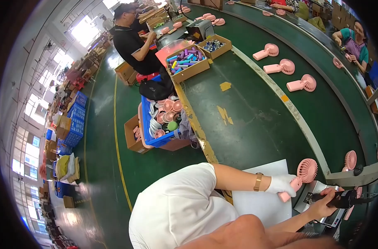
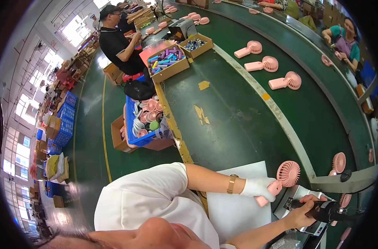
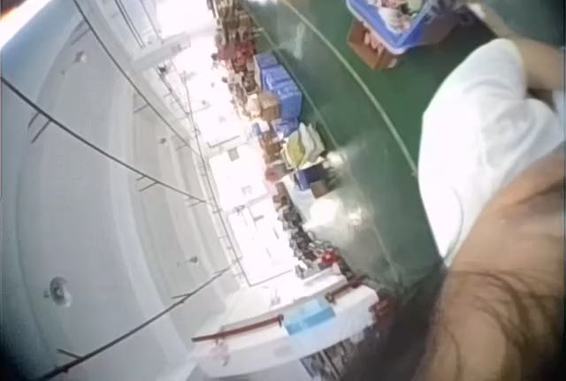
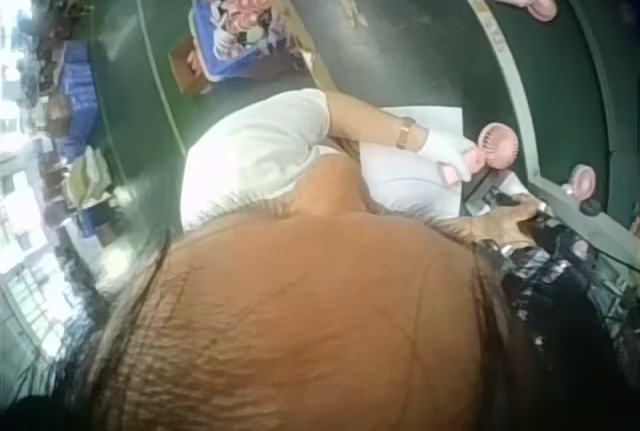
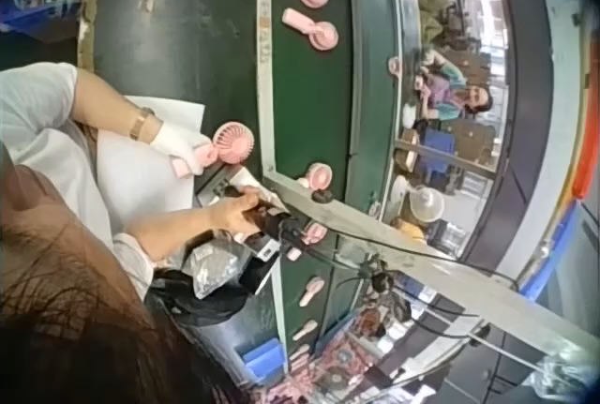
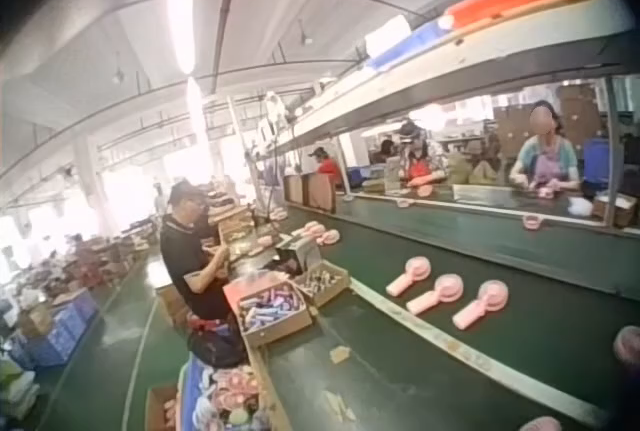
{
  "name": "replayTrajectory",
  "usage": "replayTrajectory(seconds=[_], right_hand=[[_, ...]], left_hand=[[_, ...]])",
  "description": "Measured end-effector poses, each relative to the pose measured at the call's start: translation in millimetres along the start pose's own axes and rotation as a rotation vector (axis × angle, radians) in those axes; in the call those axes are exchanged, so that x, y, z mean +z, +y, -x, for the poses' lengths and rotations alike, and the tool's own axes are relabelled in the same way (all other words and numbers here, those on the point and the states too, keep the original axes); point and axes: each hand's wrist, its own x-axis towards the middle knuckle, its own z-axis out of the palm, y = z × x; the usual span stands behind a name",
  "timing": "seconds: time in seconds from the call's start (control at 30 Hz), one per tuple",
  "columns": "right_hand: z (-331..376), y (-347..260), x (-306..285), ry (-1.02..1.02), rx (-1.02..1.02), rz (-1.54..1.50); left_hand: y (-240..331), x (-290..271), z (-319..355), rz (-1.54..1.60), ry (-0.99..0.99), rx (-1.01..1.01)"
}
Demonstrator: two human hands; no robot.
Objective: The person assembles handheld fans by securing internal components within a plastic housing using a suspended electric screwdriver.
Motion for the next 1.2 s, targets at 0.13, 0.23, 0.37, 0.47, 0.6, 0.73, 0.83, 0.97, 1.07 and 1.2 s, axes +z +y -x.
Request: replayTrajectory(seconds=[0.13, 0.23, 0.37, 0.47, 0.6, 0.73, 0.83, 0.97, 1.07, 1.2], right_hand=[[2.4, -3.4, 3.3, -0.029, 0.029, -0.051], [7.5, -8.9, 8.5, -0.015, 0.123, -0.239], [17.5, -23.0, 34.0, 0.033, 0.246, -0.5], [18.9, -5.0, 44.5, -0.041, 0.245, -0.511], [15.9, -4.1, 55.0, -0.038, 0.134, -0.576], [14.4, 0.9, 45.0, -0.037, 0.161, -0.509], [17.0, 0.4, 43.5, -0.035, 0.178, -0.523], [20.3, 3.1, 43.4, -0.06, 0.183, -0.548], [24.5, 10.9, 47.7, -0.067, 0.177, -0.556], [29.4, 20.4, 54.5, -0.059, 0.159, -0.565]], left_hand=[[-3.6, 1.7, -0.5, -0.081, -0.008, 0.004], [-19.5, 0.2, -10.2, -0.23, -0.007, 0.007], [-84.1, -22.5, -63.0, 0.053, -0.294, 0.836], [5.8, -1.5, -5.9, -0.747, 0.079, -0.121], [-8.6, -13.9, -2.6, -0.216, 0.07, -0.049], [-0.3, 0.0, -2.6, -0.359, 0.109, -0.037], [3.2, 4.4, 0.3, -0.416, 0.13, -0.062], [-0.6, 4.7, 2.4, -0.433, 0.158, -0.052], [-3.9, 0.5, 1.1, -0.508, 0.159, -0.054], [-7.6, -1.0, 0.5, -0.433, 0.202, -0.023]])
